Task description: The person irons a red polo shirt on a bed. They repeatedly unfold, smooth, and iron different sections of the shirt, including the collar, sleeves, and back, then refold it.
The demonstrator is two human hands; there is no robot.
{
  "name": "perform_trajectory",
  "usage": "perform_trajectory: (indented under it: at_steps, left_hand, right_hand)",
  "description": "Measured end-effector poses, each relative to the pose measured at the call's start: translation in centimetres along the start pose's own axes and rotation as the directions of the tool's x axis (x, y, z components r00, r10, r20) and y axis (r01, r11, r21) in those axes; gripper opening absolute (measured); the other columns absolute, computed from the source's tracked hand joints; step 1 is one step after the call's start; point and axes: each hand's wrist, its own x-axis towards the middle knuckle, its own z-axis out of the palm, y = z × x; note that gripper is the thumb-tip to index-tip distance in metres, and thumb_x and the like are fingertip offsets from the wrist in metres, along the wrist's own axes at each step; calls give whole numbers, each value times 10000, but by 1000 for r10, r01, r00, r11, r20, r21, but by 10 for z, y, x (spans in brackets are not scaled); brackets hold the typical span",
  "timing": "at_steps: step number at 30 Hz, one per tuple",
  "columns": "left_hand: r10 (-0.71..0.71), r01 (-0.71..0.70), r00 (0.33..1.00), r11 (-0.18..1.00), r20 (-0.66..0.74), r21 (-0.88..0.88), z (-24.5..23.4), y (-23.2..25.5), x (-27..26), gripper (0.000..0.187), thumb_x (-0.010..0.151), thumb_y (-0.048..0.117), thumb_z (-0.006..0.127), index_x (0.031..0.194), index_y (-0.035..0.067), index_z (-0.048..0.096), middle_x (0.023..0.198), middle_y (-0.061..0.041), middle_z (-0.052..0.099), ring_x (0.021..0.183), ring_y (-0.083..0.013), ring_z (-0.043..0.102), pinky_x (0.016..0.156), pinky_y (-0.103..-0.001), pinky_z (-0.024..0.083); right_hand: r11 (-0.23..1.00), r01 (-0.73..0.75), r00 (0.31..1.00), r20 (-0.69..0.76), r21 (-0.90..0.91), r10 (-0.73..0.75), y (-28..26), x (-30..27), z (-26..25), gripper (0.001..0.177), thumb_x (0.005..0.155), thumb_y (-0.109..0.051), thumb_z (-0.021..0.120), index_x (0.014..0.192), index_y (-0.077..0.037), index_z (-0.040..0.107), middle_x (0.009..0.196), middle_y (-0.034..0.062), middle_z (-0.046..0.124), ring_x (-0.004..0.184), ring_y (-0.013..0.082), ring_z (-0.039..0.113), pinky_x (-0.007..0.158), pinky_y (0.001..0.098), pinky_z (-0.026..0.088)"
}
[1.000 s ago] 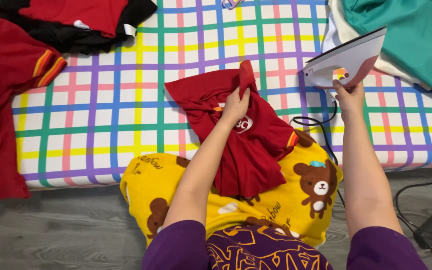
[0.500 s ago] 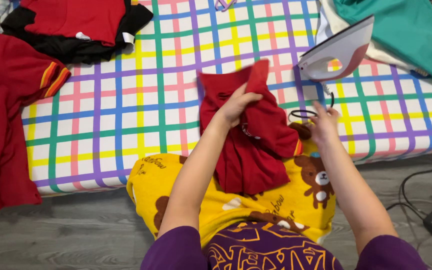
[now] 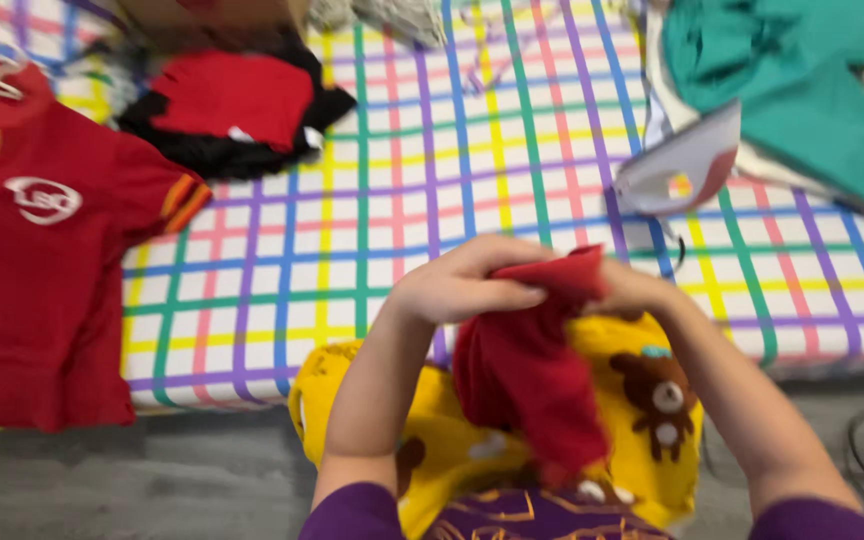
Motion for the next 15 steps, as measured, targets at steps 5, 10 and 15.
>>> perform_trajectory:
  at_steps: [5,10,15]
  left_hand:
    - [28,-32,978,999,-208,-15,-21,30,-54,249,948,43,652,1189,-17,673,1108,-32,670,1061,-123,606,953,-303,505]
    - [109,-100,916,994,-386,44,-41,33,-105,156,899,58,725,915,53,569,869,3,559,824,-102,521,753,-264,457]
    - [300,-204,870,941,-391,270,-30,34,-130,296,840,81,799,821,88,503,1174,-63,500,1206,-244,528,1083,-398,439]
  right_hand:
    - [969,171,924,-312,-176,-220,1,-32,-12,381,647,-85,880,1009,-72,760,1389,125,479,1346,290,448,1082,429,432]
    - [840,466,799,-539,277,-266,-13,-85,-43,174,789,-82,805,876,-29,664,1414,119,507,1383,258,463,1082,396,434]
    - [824,538,777,-482,176,-405,-39,-156,-35,195,747,-77,833,848,-53,668,1300,166,631,1150,272,658,1002,389,516]
